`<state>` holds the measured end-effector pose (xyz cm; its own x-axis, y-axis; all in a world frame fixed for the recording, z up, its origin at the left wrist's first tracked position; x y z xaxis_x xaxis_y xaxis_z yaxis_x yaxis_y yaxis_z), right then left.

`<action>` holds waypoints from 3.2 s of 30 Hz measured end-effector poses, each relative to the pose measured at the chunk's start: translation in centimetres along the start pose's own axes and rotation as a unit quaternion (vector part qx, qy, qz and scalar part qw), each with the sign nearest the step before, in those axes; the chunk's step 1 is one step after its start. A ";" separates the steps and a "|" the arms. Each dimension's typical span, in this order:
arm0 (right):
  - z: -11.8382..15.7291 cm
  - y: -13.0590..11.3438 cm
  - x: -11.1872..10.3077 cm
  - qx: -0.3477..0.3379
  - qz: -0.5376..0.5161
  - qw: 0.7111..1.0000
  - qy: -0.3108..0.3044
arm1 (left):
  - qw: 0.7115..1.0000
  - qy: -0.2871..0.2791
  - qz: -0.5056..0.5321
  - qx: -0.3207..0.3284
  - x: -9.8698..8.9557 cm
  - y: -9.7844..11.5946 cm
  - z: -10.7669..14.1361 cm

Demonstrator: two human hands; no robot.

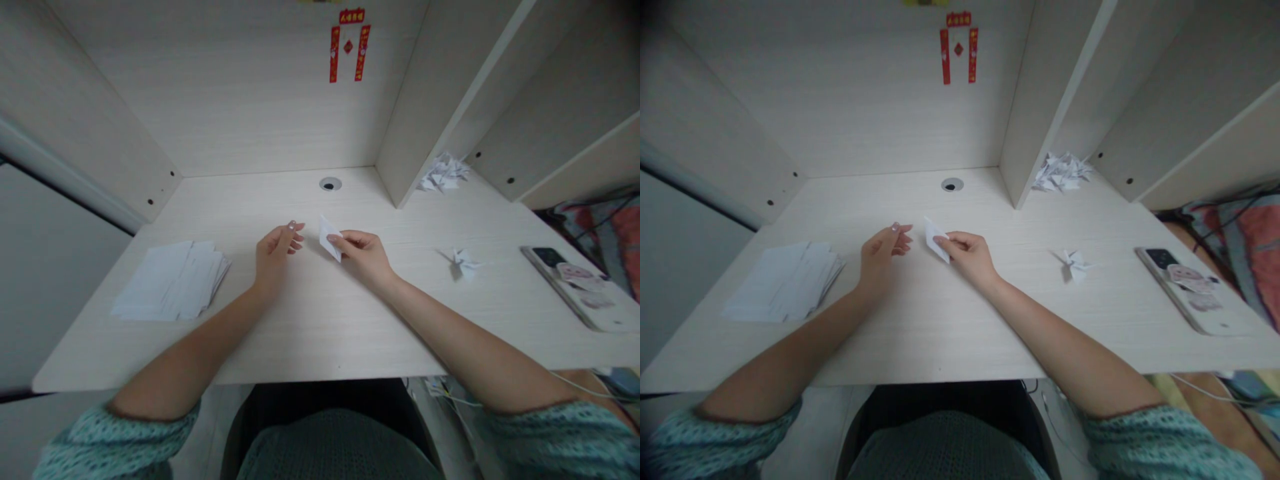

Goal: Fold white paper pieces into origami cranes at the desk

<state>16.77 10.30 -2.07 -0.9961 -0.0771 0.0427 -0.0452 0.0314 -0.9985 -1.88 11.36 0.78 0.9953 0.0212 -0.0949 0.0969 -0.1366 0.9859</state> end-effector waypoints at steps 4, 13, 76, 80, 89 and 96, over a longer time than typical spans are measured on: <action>0.0 -1.8 -1.0 -0.076 0.028 0.996 0.040 | 0.994 -0.104 -0.017 -0.007 2.6 0.1 1.0; 1.6 -4.5 2.0 -0.233 0.234 0.943 -0.048 | 0.979 -0.203 -0.022 0.020 4.8 1.1 1.8; 1.4 -4.2 1.5 -0.198 0.214 0.956 -0.029 | 0.980 -0.132 0.129 -0.073 3.7 -1.4 1.3; 1.5 -4.5 1.6 -0.205 0.211 0.955 -0.030 | 0.980 -0.134 0.128 -0.077 3.8 -1.5 1.3; 1.5 -4.4 1.7 -0.199 0.233 0.951 -0.032 | 0.982 -0.131 0.115 -0.075 3.7 -1.5 1.3; 1.5 -4.3 1.7 -0.195 0.229 0.953 -0.033 | 0.983 -0.131 0.106 -0.071 3.7 -1.4 1.3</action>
<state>15.39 8.51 2.29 -0.9119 -0.0296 -0.4094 0.3550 0.4437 -0.8228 1.65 10.32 -1.11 0.9627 -0.2514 0.1003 -0.0962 0.0287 0.9950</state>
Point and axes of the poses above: each hand's wrist, its own z-axis away from the middle knuckle, its own x-axis out of the palm, y = z × x, the point moved 10 cm from there along -z, towards the middle knuckle, and after that the axes turned 5 degrees about -y, right-handed, at the moved point
